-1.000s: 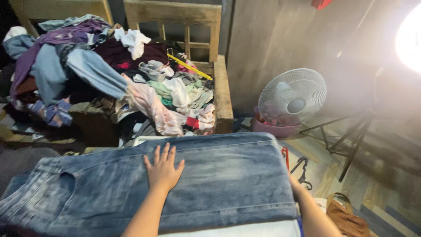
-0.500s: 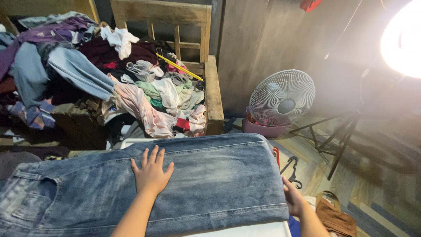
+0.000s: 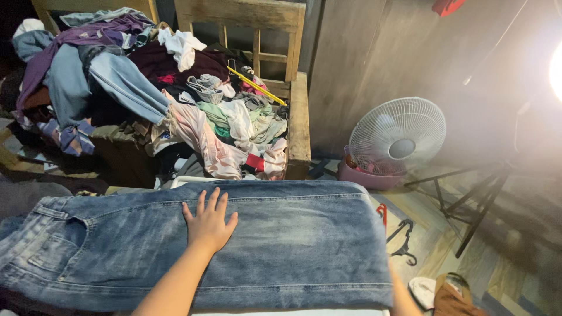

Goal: The person folds a pair of jeans, a top, and a pair of shorts by hand on a small white table.

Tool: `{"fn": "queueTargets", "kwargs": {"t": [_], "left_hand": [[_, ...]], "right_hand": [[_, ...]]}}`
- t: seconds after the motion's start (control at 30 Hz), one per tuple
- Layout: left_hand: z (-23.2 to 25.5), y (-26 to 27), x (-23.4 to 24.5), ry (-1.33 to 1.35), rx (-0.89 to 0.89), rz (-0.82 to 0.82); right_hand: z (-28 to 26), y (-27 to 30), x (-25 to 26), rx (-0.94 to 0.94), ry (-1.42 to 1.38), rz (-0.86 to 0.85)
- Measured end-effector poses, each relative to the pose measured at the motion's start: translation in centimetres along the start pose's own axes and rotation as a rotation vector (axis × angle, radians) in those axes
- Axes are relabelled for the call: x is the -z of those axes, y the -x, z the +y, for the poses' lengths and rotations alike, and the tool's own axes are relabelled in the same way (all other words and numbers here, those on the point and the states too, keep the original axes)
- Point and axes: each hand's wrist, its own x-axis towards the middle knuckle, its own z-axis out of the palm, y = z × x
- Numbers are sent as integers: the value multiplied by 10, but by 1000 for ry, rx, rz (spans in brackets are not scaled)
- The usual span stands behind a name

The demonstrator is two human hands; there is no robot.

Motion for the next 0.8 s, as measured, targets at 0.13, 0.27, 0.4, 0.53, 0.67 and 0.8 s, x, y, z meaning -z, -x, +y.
{"fn": "queueTargets", "kwargs": {"t": [0.13,0.27,0.4,0.53,0.67,0.8], "left_hand": [[-4,-2,-6,27,-6,23],[-8,-4,-14,33,-52,87],[-7,-7,-4,93,-44,-3],[-2,-44,28,520,-26,-436],[-8,-43,49,1392,160,-763],[-29,-18,22,1871,364,-838]], "right_hand": [[-60,64,53,97,141,66],[-132,152,19,119,477,140],[-167,223,-112,-31,865,317],[-154,256,-248,113,1365,136],[-61,263,-367,248,1970,-130],[40,244,-416,205,1727,-831]]}}
